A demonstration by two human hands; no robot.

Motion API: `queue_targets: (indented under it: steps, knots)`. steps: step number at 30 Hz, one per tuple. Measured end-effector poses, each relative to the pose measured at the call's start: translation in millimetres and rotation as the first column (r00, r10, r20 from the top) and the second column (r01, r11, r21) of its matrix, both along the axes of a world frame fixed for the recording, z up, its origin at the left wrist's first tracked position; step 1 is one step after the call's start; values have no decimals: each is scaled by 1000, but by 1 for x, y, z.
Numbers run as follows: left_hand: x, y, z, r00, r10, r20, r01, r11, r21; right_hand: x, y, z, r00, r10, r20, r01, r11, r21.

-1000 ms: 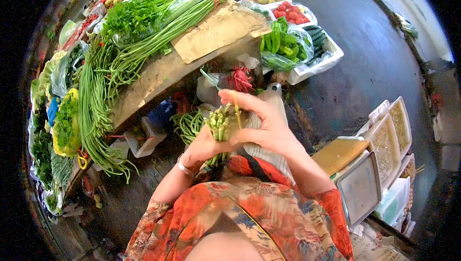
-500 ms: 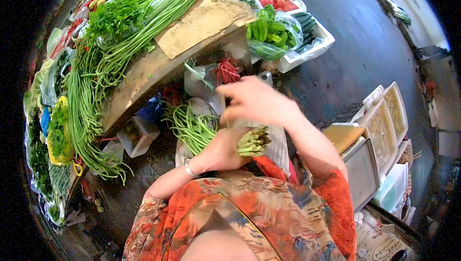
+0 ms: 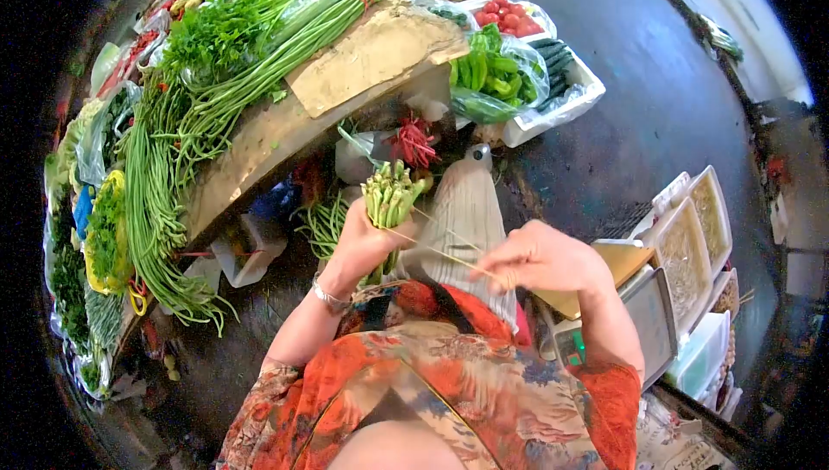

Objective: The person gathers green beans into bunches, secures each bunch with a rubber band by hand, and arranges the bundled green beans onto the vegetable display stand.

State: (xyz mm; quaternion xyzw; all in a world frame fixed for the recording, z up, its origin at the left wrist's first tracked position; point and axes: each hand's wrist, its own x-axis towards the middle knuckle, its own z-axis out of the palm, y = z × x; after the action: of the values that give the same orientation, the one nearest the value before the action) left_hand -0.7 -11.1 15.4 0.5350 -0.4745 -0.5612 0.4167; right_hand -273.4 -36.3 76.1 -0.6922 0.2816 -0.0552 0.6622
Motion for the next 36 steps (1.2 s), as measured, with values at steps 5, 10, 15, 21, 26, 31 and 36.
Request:
queue_targets:
  steps: [5,10,15,21,26,31,36]
  knots:
    - [-18,-4,-12,987,-148,-69,151,988,37,48,5,27,865,359,351,-145,848,-510]
    - [-34,10,-21,951,-151,-270,192,973,132,135,28,19,827,531,184,-276,669,-690]
    - [-9,2,-44,982,-141,-125,161,973,164,164,41,-4,870,398,293,65,495,-866]
    - [-2,-5,22,945,91,-313,-52,990,132,107,25,-24,627,-295,721,698,625,-351]
    - [-15,0,-17,978,139,-156,-118,984,136,110,21,-78,158,-833,530,583,512,631]
    - [-18,2,-18,978,148,-150,-122,978,169,101,7,-85,341,-819,462,499,574,649]
    - [-25,6,-12,989,-24,149,20,1000,24,109,8,-76,523,-739,424,641,669,376]
